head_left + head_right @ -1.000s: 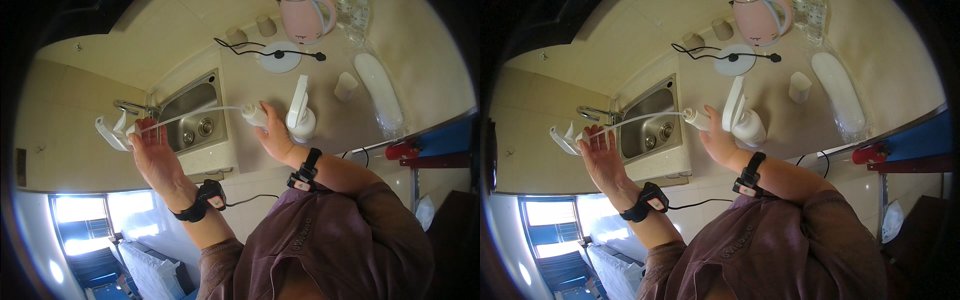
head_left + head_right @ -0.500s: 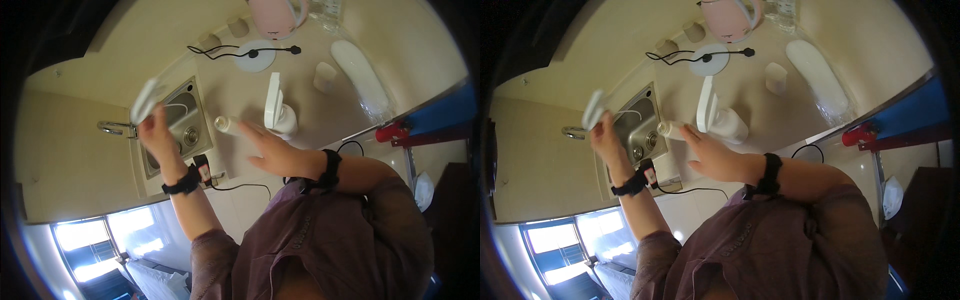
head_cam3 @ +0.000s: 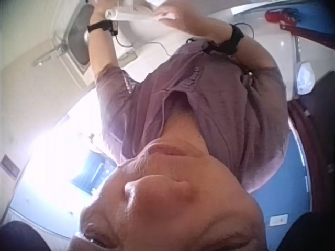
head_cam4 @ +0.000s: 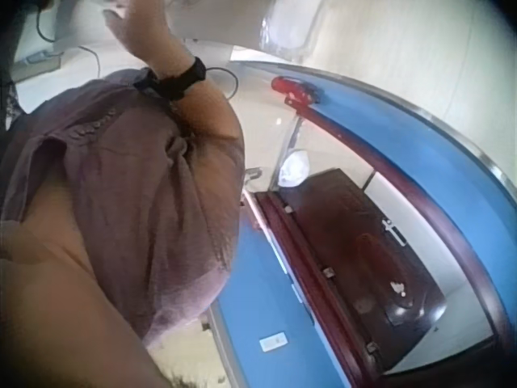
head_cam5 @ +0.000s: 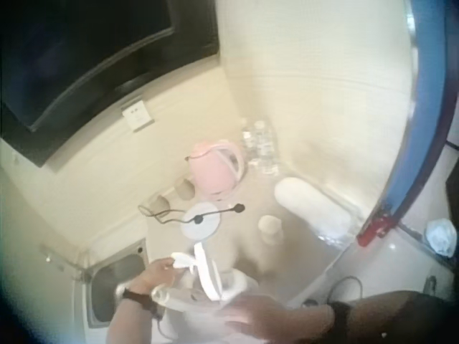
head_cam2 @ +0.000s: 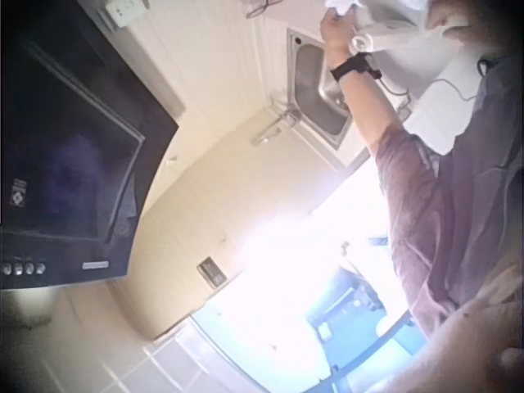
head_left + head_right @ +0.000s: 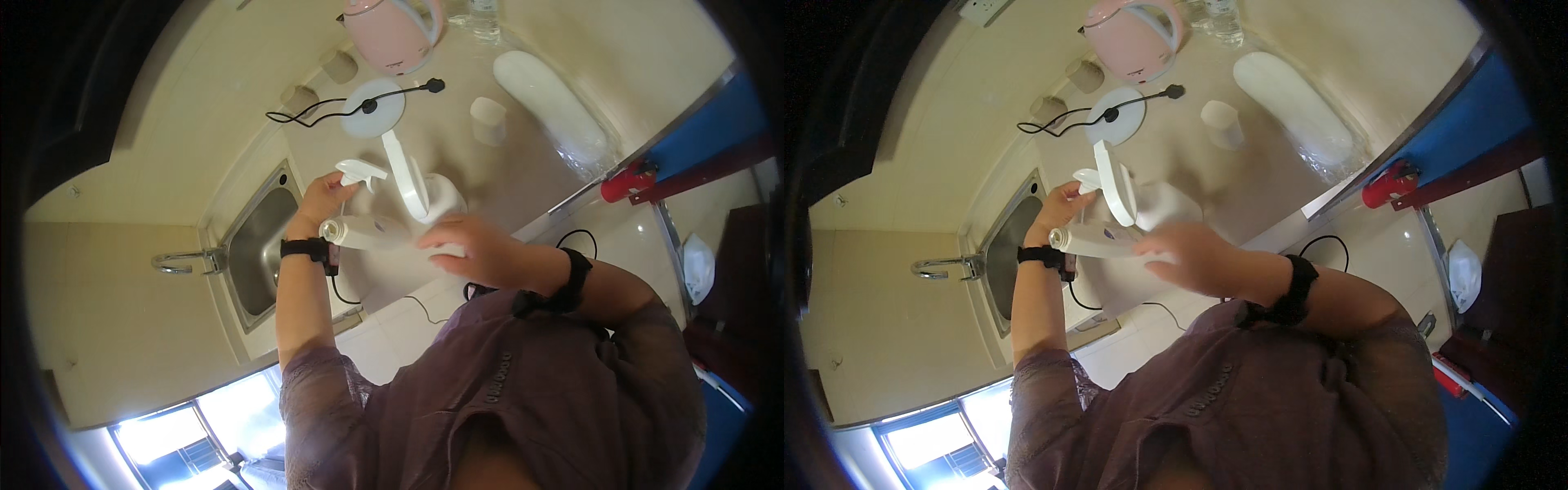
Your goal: The person assembles two white spray bottles by hand. They unscrew the pump heads, insert the dip tubes, and reattach the heads to the bottles. The person handles the bottles and tubes directly without using additional tools.
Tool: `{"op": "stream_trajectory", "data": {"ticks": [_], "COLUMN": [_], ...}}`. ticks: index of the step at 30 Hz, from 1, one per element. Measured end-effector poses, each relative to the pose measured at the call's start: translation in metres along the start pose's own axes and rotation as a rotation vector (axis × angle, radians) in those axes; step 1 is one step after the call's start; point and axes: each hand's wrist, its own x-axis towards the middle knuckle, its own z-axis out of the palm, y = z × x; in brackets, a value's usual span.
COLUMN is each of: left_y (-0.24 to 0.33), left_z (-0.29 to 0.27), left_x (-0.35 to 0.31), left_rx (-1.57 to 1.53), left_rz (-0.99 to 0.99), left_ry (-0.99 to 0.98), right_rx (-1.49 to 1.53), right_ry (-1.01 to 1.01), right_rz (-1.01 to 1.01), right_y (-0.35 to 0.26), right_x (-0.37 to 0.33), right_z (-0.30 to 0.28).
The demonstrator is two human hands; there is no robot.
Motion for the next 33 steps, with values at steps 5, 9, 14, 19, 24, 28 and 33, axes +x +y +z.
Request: {"op": "stream_trajectory", "data": {"ticks": [5,9,14,19,24,28,33], "left_y": [-0.064,-0.062,0.032,0.1,0.106,0.12,0.129], "left_z": [-0.008,-0.014,-0.027,0.061,0.161,0.18,0.169], "left_x": [0.022,0.015,-0.069,-0.17,-0.095,-0.061,-0.064], "left_rx": [0.123,0.232,0.055,-0.123,0.026,-0.373,-0.35], "left_rz": [-0.034,0.05,0.356,0.464,0.401,0.254,0.127], "left_ry": [0.032,0.243,0.828,0.438,0.401,0.403,0.321], "right_rx": [0.002,-0.213,-0.068,0.223,0.192,0.155,0.205], "right_ry": [0.454,0.47,0.234,0.141,0.115,0.098,0.081], "right_rz": [0.126,-0.068,0.037,0.04,-0.036,-0.107,-0.148], "right_y": [0.014,0.027,0.052,0.075,0.091,0.09,0.089], "right_x": [0.005,0.028,0.047,0.05,0.051,0.05,0.051], "right_z": [-0.013,-0.018,-0.03,-0.04,-0.045,-0.06,-0.063]}}
